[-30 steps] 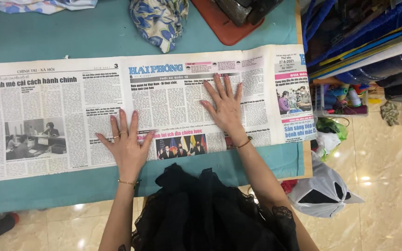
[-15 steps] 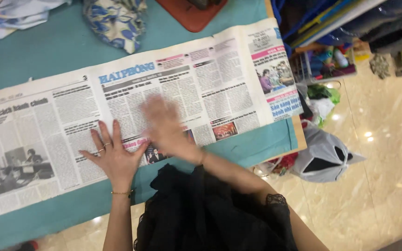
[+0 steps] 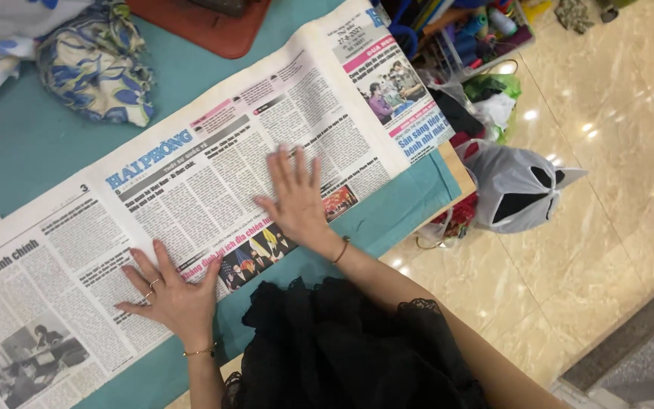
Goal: The recorder is ironing and measuring a piece of newspaper on an ironing board in a tailoring environment.
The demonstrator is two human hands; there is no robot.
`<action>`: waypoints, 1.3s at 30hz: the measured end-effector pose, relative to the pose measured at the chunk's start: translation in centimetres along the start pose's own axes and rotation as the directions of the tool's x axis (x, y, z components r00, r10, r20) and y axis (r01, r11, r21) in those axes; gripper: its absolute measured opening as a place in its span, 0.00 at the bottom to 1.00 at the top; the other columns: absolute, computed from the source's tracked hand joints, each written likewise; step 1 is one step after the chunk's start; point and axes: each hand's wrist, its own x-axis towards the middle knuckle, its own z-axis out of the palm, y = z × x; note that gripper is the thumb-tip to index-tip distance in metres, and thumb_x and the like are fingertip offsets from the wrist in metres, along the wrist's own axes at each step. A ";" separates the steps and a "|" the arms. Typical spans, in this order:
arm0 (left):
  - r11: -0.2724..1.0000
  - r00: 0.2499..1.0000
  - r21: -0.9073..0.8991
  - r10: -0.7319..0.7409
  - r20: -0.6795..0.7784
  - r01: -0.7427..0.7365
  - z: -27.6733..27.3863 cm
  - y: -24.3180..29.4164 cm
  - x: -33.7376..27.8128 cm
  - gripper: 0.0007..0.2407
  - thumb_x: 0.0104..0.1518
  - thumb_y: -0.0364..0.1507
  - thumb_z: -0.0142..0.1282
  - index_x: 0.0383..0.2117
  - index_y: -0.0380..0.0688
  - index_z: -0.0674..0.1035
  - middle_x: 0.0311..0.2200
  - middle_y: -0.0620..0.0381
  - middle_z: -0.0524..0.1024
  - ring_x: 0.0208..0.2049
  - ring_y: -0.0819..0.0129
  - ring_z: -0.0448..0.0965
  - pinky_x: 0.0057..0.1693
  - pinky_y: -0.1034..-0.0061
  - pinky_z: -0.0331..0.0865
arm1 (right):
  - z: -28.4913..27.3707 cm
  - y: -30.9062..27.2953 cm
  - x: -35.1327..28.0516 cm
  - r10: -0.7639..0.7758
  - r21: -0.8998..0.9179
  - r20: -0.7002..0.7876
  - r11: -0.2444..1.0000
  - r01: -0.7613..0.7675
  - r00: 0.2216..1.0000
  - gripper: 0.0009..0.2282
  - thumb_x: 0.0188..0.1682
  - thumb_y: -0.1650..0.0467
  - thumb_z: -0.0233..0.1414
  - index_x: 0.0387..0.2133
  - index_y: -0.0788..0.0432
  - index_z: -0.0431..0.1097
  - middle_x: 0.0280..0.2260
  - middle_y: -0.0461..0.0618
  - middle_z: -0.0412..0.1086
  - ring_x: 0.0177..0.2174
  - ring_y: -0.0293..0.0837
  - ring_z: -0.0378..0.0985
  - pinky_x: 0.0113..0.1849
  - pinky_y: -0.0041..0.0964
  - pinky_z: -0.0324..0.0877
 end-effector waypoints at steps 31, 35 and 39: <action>1.000 1.000 -0.027 -0.012 -0.005 0.012 -0.3 0.0 -0.2 0.45 0.50 0.62 0.58 0.73 0.48 0.66 0.76 0.43 0.51 0.77 0.39 0.43 0.66 0.21 0.25 | -5.2 22.2 -1.6 0.496 -0.059 -0.123 0.861 -0.505 0.860 0.37 0.60 0.51 0.37 0.71 0.68 0.40 0.72 0.64 0.37 0.72 0.56 0.35 0.68 0.51 0.33; 1.000 1.000 -0.022 -0.005 -0.014 0.004 0.3 -0.2 0.0 0.46 0.49 0.62 0.56 0.73 0.47 0.65 0.77 0.43 0.51 0.77 0.39 0.43 0.66 0.21 0.25 | -5.5 26.2 -1.7 0.587 -0.015 -0.038 0.809 -0.588 0.809 0.33 0.60 0.53 0.34 0.72 0.64 0.45 0.72 0.58 0.42 0.71 0.53 0.41 0.68 0.58 0.34; 1.000 1.000 0.000 -0.010 -0.011 0.010 0.5 -0.4 -0.1 0.45 0.50 0.63 0.55 0.73 0.48 0.66 0.77 0.44 0.50 0.77 0.41 0.41 0.66 0.21 0.25 | -4.9 30.3 -1.7 0.670 -0.011 0.064 0.741 -0.671 0.739 0.30 0.60 0.54 0.34 0.68 0.63 0.51 0.70 0.61 0.46 0.70 0.56 0.45 0.65 0.67 0.33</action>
